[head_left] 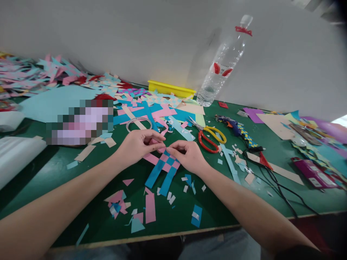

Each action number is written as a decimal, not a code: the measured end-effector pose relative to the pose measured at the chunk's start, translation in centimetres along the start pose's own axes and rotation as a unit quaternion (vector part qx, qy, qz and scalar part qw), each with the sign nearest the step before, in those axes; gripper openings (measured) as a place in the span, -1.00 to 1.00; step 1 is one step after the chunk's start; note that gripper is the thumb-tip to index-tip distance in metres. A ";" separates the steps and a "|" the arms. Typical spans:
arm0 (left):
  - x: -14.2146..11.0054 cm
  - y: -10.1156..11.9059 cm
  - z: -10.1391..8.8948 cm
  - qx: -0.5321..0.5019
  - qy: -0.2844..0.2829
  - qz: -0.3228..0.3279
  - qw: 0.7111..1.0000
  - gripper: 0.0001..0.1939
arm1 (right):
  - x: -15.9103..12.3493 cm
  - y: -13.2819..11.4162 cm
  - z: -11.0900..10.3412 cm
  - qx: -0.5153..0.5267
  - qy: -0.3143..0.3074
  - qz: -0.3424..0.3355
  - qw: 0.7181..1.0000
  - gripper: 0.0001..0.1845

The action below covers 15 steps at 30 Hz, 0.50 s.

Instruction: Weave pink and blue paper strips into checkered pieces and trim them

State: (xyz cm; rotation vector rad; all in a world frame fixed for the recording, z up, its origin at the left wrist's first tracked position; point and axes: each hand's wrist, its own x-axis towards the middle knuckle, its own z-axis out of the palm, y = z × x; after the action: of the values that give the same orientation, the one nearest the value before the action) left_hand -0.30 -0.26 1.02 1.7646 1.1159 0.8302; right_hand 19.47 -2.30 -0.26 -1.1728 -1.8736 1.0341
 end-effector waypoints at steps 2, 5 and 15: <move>0.0 0.0 0.0 0.003 0.001 0.005 1.000 -0.74 | 0.0 0.0 0.0 0.003 0.002 0.001 1.000 -0.74; -0.1 -0.1 0.0 -0.001 0.000 0.009 1.000 -0.75 | 0.1 0.0 0.0 0.012 -0.003 0.009 1.000 -0.73; 0.0 -0.4 0.0 0.013 0.018 0.009 1.000 -0.76 | 0.2 -0.2 -0.2 -0.014 -0.008 0.019 1.000 -0.75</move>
State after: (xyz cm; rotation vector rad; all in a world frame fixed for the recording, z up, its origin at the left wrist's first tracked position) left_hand -0.45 -0.18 0.70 1.7893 1.1404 0.8641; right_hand 19.49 -2.13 0.02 -1.2228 -1.8901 1.0436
